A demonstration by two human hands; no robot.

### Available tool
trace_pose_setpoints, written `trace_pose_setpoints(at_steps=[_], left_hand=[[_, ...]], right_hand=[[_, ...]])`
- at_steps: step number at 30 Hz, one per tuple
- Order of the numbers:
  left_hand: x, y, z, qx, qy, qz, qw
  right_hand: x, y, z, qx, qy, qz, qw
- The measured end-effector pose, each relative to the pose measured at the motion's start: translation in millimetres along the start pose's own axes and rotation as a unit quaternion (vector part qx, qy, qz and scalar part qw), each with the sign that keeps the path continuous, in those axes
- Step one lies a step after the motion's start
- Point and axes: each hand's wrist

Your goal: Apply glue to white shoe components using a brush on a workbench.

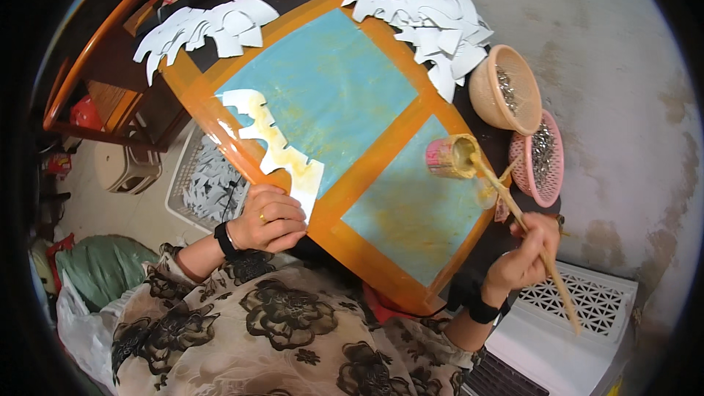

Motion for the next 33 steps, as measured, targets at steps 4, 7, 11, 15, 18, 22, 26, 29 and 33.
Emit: trace_pose_setpoints(at_steps=[4, 7, 11, 15, 18, 22, 26, 29, 33], left_hand=[[2, -2, 1, 0.002, 0.005, -0.014, 1.0], [2, 1, 0, -0.005, -0.009, -0.02, 1.0], [0, 1, 3, -0.007, -0.011, -0.018, 1.0], [1, -2, 4, -0.014, -0.021, -0.028, 0.999], [4, -2, 2, -0.012, -0.019, -0.027, 0.999], [3, -1, 2, -0.02, -0.006, -0.022, 1.0], [2, -1, 2, -0.021, -0.005, -0.018, 1.0], [3, -3, 2, -0.025, -0.014, -0.027, 0.999], [3, 1, 0, -0.011, -0.013, -0.023, 1.0]], right_hand=[[-12, 24, 8, -0.001, 0.094, -0.048, 0.994], [-16, 39, 24, 0.004, 0.092, -0.13, 0.987], [-20, 37, 39, -0.064, 0.134, -0.107, 0.983], [-26, 22, 34, -0.125, 0.195, -0.004, 0.973], [-21, 11, 30, -0.127, 0.211, 0.067, 0.967], [-12, 7, 3, -0.084, 0.181, 0.036, 0.979], [-7, 10, -6, -0.057, 0.149, 0.01, 0.987], [-6, 12, -5, -0.066, 0.166, 0.034, 0.983], [4, 20, -1, -0.21, 0.276, 0.027, 0.938]])
Point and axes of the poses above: each hand's wrist, its own x-axis away from the middle knuckle, its own y-axis out of the palm, z = x × y, and after that the axes turned 2 degrees about -y, right-handed
